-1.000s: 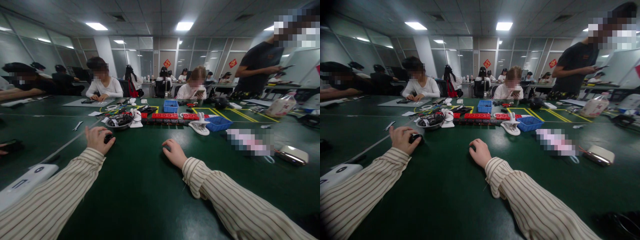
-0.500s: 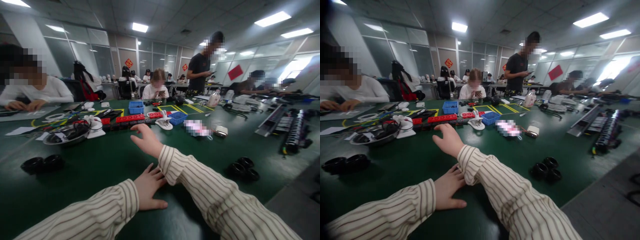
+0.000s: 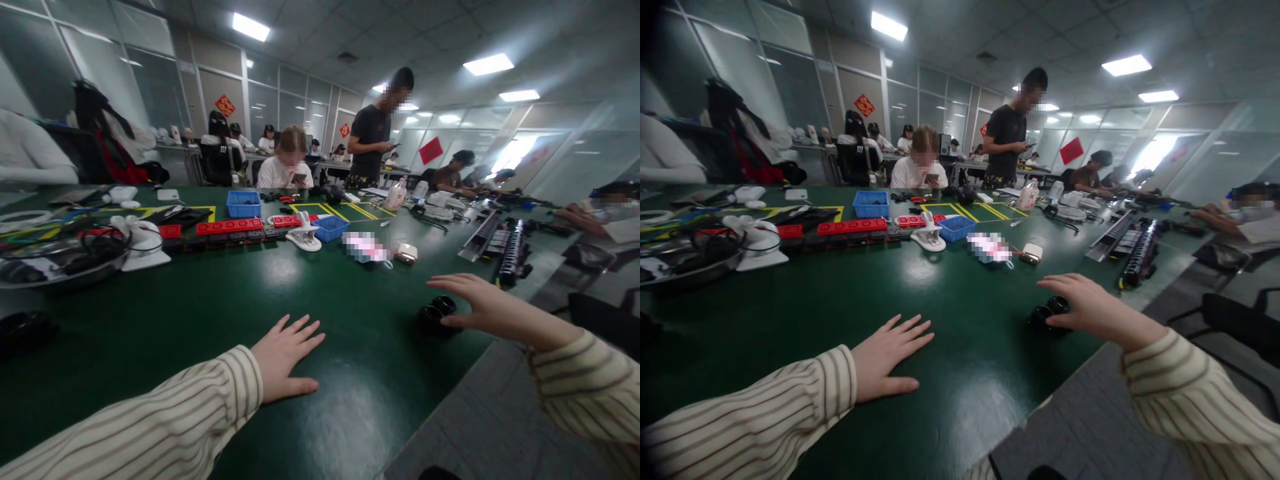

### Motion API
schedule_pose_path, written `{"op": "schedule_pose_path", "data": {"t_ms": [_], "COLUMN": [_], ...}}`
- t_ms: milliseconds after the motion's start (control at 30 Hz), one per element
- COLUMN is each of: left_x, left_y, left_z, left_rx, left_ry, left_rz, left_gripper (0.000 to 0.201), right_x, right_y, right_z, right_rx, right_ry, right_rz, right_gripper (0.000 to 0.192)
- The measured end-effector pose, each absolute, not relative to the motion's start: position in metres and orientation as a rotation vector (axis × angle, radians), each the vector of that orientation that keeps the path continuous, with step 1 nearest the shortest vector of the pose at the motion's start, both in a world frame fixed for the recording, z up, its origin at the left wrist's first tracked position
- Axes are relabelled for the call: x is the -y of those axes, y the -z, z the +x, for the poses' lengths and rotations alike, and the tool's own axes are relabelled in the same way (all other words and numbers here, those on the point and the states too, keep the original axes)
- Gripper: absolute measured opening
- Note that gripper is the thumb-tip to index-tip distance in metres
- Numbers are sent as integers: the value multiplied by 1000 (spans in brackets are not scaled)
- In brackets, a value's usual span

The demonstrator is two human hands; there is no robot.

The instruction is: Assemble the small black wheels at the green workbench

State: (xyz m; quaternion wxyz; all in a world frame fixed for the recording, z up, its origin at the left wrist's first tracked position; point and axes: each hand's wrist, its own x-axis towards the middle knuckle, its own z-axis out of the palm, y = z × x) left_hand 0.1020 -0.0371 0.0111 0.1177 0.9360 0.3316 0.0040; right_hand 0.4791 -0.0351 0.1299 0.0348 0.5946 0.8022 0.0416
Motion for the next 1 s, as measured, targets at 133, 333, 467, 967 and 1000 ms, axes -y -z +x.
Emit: {"op": "schedule_pose_path", "data": {"t_ms": [133,333,467,967,1000], "left_x": [38,39,38,48,49], "left_y": [-12,-12,-10,-30,-37], "left_z": [102,100,100,74,66], "left_rx": [-987,-970,-950,-767,-749], "left_ry": [-29,-88,-134,-610,-706], "left_rz": [2739,2733,2722,2927,2974], "left_gripper": [71,72,74,24,21], "right_x": [36,24,14,-53,-49], "right_y": [-105,-105,-97,-70,-69], "right_z": [478,468,467,159,148], "right_rx": [-2298,-2306,-2341,-2836,-2879], "right_ry": [-276,-159,-36,-109,-99], "right_rz": [1717,1642,1745,1471,1397], "right_gripper": [55,31,30,27,27]}}
